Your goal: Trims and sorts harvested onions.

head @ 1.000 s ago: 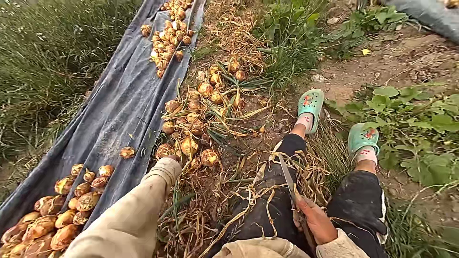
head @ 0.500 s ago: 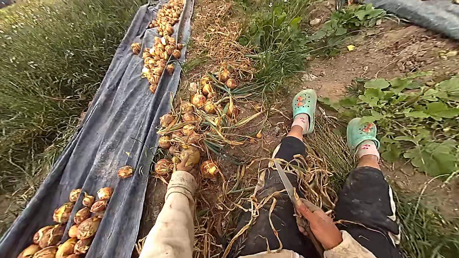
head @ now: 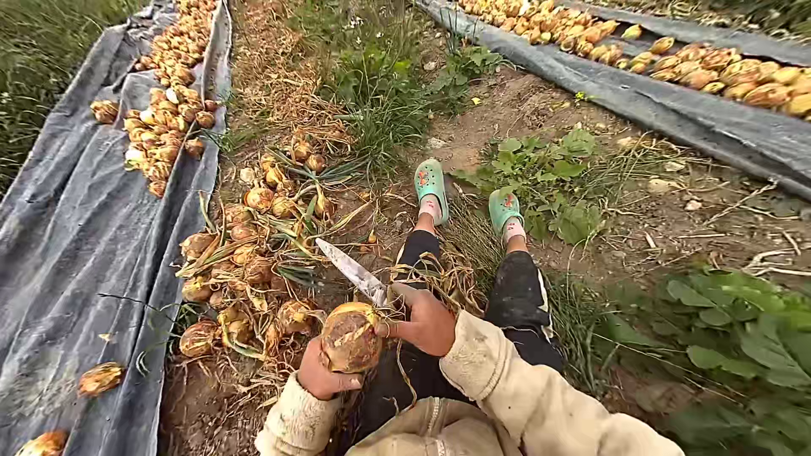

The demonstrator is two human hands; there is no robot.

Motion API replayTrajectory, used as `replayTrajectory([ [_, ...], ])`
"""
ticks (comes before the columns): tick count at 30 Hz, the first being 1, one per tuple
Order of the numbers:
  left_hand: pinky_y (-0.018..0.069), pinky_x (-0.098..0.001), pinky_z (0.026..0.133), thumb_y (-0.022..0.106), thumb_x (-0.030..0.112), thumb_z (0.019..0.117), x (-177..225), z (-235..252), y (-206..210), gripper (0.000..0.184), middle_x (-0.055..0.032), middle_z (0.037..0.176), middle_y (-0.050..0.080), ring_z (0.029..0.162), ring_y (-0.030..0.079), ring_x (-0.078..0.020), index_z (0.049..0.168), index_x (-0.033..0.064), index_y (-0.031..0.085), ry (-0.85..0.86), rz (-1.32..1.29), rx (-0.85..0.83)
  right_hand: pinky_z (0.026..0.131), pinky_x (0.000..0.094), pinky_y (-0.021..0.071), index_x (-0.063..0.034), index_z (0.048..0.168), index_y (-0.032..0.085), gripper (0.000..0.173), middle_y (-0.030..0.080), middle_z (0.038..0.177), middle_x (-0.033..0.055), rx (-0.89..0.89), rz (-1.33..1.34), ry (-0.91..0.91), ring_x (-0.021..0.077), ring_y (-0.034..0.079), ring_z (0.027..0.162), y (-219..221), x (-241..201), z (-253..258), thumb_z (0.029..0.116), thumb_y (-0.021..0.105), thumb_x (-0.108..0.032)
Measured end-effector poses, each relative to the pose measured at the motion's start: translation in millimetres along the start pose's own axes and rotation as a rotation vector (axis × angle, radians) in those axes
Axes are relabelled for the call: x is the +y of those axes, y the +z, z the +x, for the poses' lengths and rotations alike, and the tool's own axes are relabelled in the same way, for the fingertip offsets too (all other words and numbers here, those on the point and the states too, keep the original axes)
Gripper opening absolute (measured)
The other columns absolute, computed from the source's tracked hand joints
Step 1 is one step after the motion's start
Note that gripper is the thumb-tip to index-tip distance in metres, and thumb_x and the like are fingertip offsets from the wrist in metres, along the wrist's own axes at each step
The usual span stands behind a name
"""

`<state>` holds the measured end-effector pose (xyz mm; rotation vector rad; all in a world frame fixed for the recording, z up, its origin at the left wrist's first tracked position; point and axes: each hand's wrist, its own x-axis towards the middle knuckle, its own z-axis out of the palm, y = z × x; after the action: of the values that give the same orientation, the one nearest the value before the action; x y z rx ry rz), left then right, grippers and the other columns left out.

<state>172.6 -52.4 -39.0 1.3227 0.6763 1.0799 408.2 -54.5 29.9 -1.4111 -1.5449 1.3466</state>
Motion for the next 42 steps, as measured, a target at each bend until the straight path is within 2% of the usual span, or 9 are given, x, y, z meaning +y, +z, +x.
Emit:
replayTrajectory([
  [6,0.0583,-0.0238,0.093,0.095,0.047,0.0441,30,-6,4,0.107,-0.0073,0.111,0.074,0.102,0.07,-0.0036,0.126,-0.0108,0.056,-0.137,0.486,-0.055,0.092,0.0338,0.0553,0.0009,0.119,0.067,0.041,0.072,0.102,0.0093,0.015,0.153,-0.097,0.0095,0.068,0.098,17,12,-16,0.0986,0.063,-0.035],
  [11,0.0585,-0.0331,0.095,0.094,0.039,0.0448,40,2,10,0.115,-0.0129,0.12,0.07,0.106,0.07,-0.0131,0.142,-0.002,0.048,-0.164,0.699,-0.145,0.099,0.035,0.0521,0.001,0.127,0.065,0.04,0.071,0.114,0.0129,0.001,0.204,0.067,0.0128,0.066,0.108,29,16,-16,0.1038,0.056,-0.03],
  [14,0.0569,-0.0538,0.094,0.094,0.032,0.0445,37,2,19,0.11,-0.0211,0.124,0.068,0.109,0.069,-0.0338,0.142,-0.0006,0.053,-0.127,0.931,-0.062,0.095,0.0334,0.0523,0.0007,0.127,0.064,0.038,0.07,0.113,0.0126,-0.006,0.203,0.163,0.0121,0.066,0.102,28,15,-14,0.1054,0.056,-0.029],
  [22,0.0496,-0.0644,0.096,0.094,0.03,0.0438,10,2,10,0.104,-0.0297,0.122,0.066,0.111,0.064,-0.0467,0.133,-0.0079,0.056,-0.114,1.008,0.394,0.07,0.0366,0.0485,0.0008,0.095,0.064,0.051,0.056,0.077,0.0068,-0.161,-0.014,0.256,0.0152,0.055,0.069,40,16,-18,0.1109,0.038,-0.04],
  [27,0.0541,-0.0499,0.094,0.091,0.013,0.0474,54,26,-35,0.11,-0.025,0.127,0.059,0.112,0.063,-0.0323,0.144,0.0,0.04,-0.163,0.661,0.75,0.06,0.0315,0.0465,-0.0022,0.098,0.062,0.048,0.052,0.074,0.003,-0.268,-0.044,0.342,0.0112,0.051,0.06,25,29,-19,0.1106,0.038,-0.042],
  [31,0.0603,-0.0339,0.086,0.086,0.017,0.0409,77,38,-39,0.113,-0.0102,0.122,0.063,0.104,0.068,-0.014,0.143,0.0054,0.038,0.093,0.414,0.74,0.091,0.0529,0.0475,0.0064,0.12,0.062,0.059,0.064,0.104,0.0247,-0.561,-0.214,0.332,0.0334,0.063,0.096,44,18,-14,0.1097,0.039,-0.047],
  [34,0.0611,-0.0281,0.09,0.094,0.027,0.0413,77,35,-10,0.114,0.001,0.123,0.064,0.108,0.067,-0.0065,0.14,0.0085,0.04,0.36,0.289,0.579,0.097,0.0494,0.0466,0.0063,0.129,0.059,0.061,0.063,0.114,0.0234,-0.524,-0.065,0.303,0.0292,0.061,0.104,51,-1,-6,0.1091,0.039,-0.048],
  [38,0.0558,-0.0282,0.101,0.097,0.041,0.0509,66,22,12,0.103,0.0074,0.134,0.062,0.121,0.062,-0.0064,0.14,0.0205,0.049,0.597,0.353,0.404,0.062,0.0199,0.0527,-0.0097,0.107,0.057,0.045,0.06,0.077,-0.0055,-0.235,0.535,0.177,0.0018,0.059,0.066,50,-12,3,0.1061,0.034,-0.048],
  [42,0.0592,-0.0285,0.097,0.098,0.039,0.0489,42,-4,12,0.103,0.0028,0.129,0.066,0.115,0.066,-0.0073,0.137,0.0146,0.05,0.39,0.31,0.336,0.051,0.0183,0.047,-0.011,0.095,0.056,0.037,0.055,0.064,-0.0049,-0.119,0.73,0.202,0.003,0.052,0.051,42,-12,6,0.1071,0.04,-0.042],
])
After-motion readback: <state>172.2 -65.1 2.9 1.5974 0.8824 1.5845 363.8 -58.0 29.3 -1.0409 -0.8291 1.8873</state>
